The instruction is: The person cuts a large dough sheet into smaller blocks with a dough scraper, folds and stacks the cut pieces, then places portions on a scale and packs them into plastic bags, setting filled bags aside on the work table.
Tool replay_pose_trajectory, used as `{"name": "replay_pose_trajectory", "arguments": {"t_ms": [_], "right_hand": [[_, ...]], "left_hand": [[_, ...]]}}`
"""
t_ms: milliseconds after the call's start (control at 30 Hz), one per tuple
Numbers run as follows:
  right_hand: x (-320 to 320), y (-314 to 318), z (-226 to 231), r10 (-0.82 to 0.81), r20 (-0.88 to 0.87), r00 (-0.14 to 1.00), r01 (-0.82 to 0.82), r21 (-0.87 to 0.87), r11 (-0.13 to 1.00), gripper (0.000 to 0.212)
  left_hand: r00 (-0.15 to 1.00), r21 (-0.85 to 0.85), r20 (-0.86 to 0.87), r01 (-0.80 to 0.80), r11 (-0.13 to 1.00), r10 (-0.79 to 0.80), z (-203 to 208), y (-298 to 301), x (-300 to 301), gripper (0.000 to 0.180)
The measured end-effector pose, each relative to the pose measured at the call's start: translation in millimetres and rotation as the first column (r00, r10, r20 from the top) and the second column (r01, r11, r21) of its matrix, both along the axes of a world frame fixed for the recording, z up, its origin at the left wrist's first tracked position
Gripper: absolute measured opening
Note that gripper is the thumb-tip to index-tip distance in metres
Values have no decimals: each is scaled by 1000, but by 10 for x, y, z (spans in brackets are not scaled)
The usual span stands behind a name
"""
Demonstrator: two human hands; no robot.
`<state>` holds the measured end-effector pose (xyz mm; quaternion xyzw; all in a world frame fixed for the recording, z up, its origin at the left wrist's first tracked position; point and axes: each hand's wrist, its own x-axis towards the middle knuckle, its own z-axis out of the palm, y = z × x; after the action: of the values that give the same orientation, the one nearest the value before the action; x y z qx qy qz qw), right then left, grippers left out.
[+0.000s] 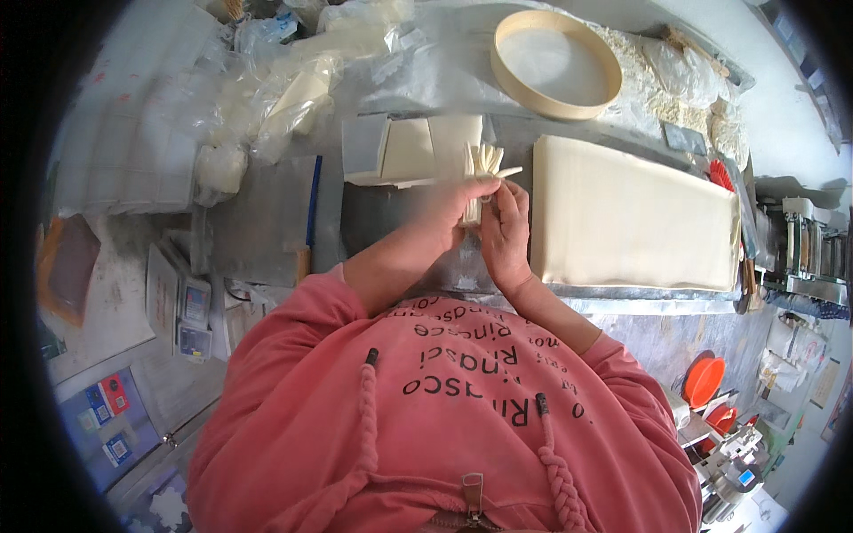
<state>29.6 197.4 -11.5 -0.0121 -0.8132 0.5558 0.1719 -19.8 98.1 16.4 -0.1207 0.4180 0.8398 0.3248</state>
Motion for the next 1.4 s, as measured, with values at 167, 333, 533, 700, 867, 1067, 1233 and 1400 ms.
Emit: {"name": "replay_pose_trajectory", "arguments": {"t_ms": [167, 333, 533, 700, 867, 1067, 1233, 1400], "right_hand": [[-589, 149, 565, 236, -73, 969, -237, -10, 971, 33], [-1603, 789, 306, 187, -200, 962, -41, 570, 821, 42], [-2291, 1494, -384, -75, 510, 857, -480, 841, 249, 13], [-2217, 1458, -71, 318, 528, 787, -610, 741, 280, 13], [-2377, 1215, 445, 562, 519, 644, 7, -739, 673, 54], [-2802, 1192, 523, 283, -28, 959, -223, 541, 811, 30], [-2851, 1842, 234, 421, 173, 890, -363, -289, 886, 25], [-2785, 1961, -609, 129, 249, 960, -281, 863, 419, 22]], "left_hand": [[980, 53, -199, 24, 998, -13, 286, -351, -570, 29], [977, 271, -105, -151, 951, 186, 257, -796, -1246, 25], [867, -154, -489, 20, 988, -94, 102, -853, -1684, 27], [902, -253, -414, 15, 967, -123, 156, -439, -2007, 38], [507, -892, -393, -9, 451, -767, 104, 354, -2209, 98], [579, -845, -354, 137, 516, -734, 328, 958, -2323, 23], [622, -413, -672, 136, 900, -402, 76, 639, -2303, 87], [557, -654, -757, -639, 406, -342, -589, -1014, -2460, 12]]}}
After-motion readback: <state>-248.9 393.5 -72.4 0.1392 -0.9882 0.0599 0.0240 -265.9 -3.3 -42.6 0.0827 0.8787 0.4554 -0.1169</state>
